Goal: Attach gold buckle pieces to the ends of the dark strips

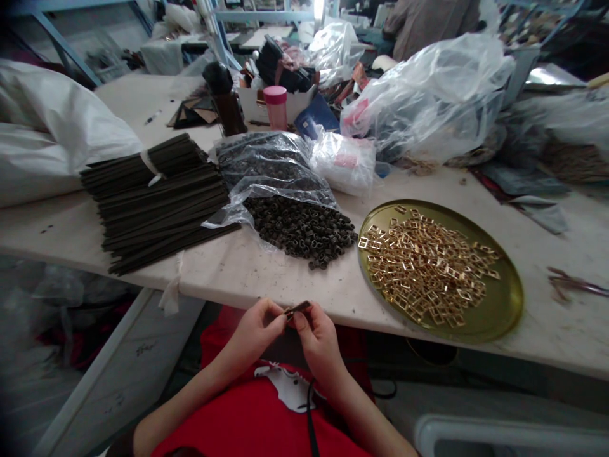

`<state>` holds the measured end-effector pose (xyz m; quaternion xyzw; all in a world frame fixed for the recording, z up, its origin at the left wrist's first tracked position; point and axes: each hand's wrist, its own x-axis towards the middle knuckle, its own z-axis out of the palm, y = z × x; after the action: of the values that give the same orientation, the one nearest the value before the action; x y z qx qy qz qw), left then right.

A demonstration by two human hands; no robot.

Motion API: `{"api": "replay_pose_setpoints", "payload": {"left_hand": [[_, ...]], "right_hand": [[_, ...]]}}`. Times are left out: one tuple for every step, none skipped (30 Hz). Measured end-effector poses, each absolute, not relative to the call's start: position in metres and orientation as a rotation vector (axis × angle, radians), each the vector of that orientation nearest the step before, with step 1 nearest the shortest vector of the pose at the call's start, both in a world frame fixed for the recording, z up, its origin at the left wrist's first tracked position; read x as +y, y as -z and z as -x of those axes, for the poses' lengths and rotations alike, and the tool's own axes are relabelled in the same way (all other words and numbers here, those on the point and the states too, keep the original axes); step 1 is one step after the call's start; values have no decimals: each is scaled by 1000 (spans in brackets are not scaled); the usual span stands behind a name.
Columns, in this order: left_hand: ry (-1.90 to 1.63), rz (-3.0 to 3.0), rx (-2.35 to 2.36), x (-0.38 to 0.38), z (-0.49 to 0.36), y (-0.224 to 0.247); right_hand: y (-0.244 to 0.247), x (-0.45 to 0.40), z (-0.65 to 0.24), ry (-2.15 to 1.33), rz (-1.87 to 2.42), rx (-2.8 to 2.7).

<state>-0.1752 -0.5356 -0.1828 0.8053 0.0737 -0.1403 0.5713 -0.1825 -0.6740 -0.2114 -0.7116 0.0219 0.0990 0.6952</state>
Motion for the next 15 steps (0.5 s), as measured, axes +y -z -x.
{"api": "replay_pose_setpoints", "payload": {"left_hand": [[323,-1891,171,-536,176,184],[316,-1891,167,-536,176,185],[307,-1890,161,-537,176,186],[295,-1887,155,-537,177,187],[283,-1884,151,-537,177,188],[276,-1881,147,-536,177,189],[270,-1881,146,-536,177,190],[271,-1888,142,-535,177,190],[278,-1900,135,-534,177,190],[286,-1916,126,-533,177,190],[293,-1933,114,-533,176,190],[298,-1946,104,-532,176,190],[303,-1949,96,-532,176,189],[315,-1939,92,-532,175,188],[341,-1914,94,-532,175,187]], "right_hand": [[210,-674,182,-246,1555,72],[209,-674,182,-274,1521,94],[209,-673,181,-304,1487,112],[209,-673,181,-335,1449,126],[209,-673,181,-363,1405,135],[210,-673,181,-384,1357,144],[211,-673,181,-399,1309,152],[213,-672,181,-410,1267,160],[214,-672,181,-414,1235,173],[216,-672,181,-415,1214,186],[217,-672,181,-413,1203,198],[217,-672,180,-410,1195,210],[218,-672,180,-406,1188,220],[218,-672,180,-401,1180,232],[217,-672,179,-398,1169,243]]}}
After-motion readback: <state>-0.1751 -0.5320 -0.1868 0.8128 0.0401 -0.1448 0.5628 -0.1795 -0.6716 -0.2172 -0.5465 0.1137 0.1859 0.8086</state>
